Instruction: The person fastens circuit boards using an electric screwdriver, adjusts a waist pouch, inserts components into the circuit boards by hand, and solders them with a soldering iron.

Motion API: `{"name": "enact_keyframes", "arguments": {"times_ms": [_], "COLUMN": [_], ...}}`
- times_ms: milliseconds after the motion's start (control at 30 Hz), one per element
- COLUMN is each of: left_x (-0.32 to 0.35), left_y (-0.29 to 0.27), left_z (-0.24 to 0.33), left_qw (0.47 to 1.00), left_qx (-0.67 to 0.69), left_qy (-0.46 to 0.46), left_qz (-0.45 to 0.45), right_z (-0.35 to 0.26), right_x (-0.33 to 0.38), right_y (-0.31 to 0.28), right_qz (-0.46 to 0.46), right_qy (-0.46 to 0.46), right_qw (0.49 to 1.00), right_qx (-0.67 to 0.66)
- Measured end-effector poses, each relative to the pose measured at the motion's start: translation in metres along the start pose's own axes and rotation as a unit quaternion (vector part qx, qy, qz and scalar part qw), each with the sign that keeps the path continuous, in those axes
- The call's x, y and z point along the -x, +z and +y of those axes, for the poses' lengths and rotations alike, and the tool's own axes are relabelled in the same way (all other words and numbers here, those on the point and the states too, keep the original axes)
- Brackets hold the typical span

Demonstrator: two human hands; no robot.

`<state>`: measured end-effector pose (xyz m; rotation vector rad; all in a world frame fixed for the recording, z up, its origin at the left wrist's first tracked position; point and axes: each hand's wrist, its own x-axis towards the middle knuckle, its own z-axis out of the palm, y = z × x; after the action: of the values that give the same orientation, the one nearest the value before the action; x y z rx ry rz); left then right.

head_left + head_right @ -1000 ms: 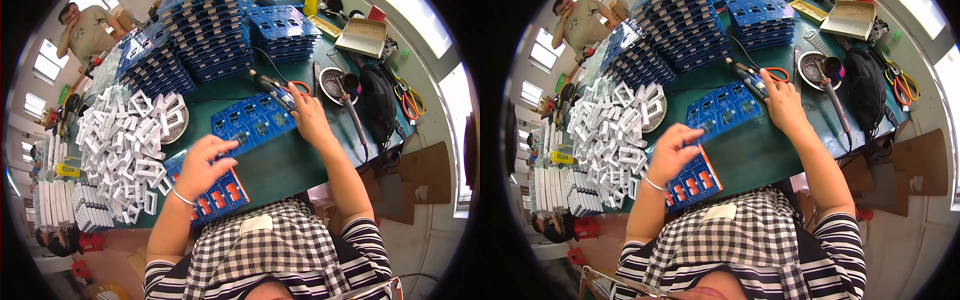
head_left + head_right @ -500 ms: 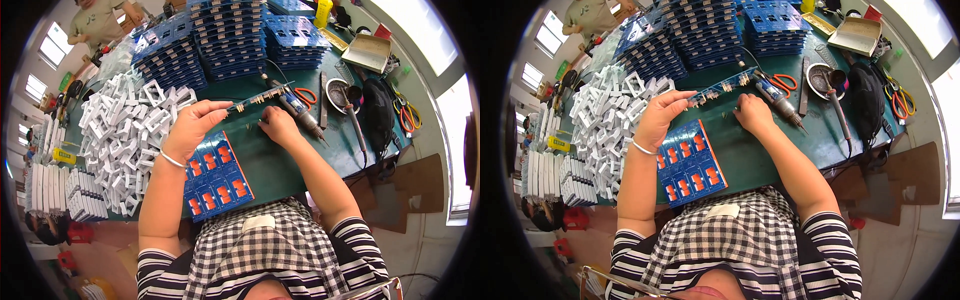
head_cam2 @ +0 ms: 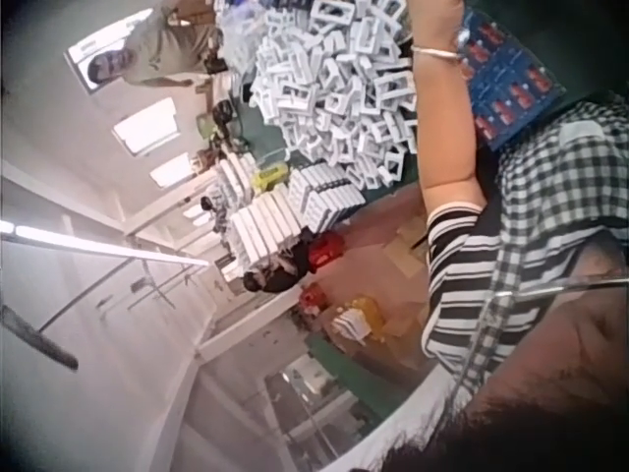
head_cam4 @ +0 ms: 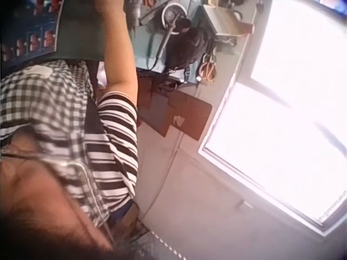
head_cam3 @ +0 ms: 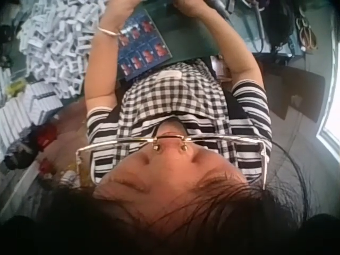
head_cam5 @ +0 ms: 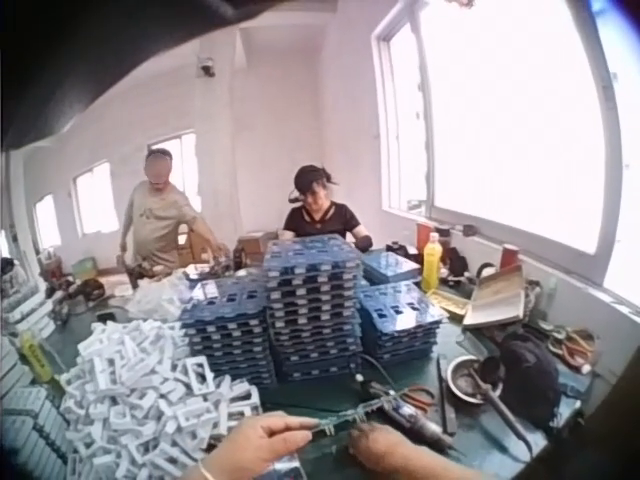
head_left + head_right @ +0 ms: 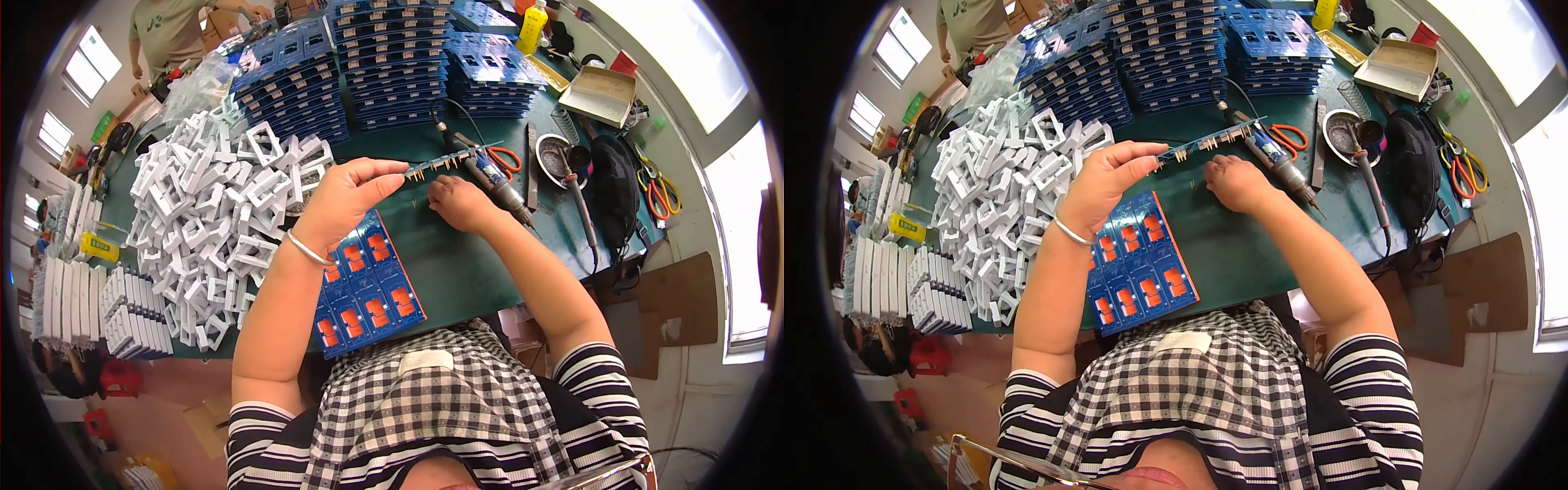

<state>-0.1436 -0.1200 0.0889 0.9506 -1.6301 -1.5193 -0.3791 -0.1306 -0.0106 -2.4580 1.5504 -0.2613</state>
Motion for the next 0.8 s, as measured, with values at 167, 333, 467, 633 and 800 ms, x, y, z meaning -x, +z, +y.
{"name": "enact_keyframes", "arguments": {"times_ms": [167, 333, 467, 633, 800], "left_x": [0.0, -0.001, 0.0, 0.005, 0.011], "left_y": [0.003, 0.01, 0.008, 0.015, 0.022], "left_z": [0.0, 0.001, -0.002, -0.001, -0.009], "left_qw": [1.0, 1.0, 0.999, 0.996, 0.994], "left_qx": [0.002, -0.001, 0.028, -0.085, -0.084], "left_qy": [-0.004, 0.01, 0.01, 0.0, 0.048], "left_qz": [0.004, 0.022, 0.024, 0.029, 0.044], "right_z": [-0.011, -0.017, -0.01, 0.013, 0.011], "right_x": [-0.019, -0.024, 0.009, 0.073, 0.079], "right_y": [0.007, 0.027, 0.01, -0.022, -0.025], "right_qz": [0.073, 0.125, 0.091, -0.022, 0.072], "right_qy": [-0.125, -0.15, -0.088, -0.059, -0.051], "right_qw": [0.986, 0.981, 0.991, 0.998, 0.993], "right_qx": [-0.086, 0.005, 0.042, -0.019, -0.083]}}
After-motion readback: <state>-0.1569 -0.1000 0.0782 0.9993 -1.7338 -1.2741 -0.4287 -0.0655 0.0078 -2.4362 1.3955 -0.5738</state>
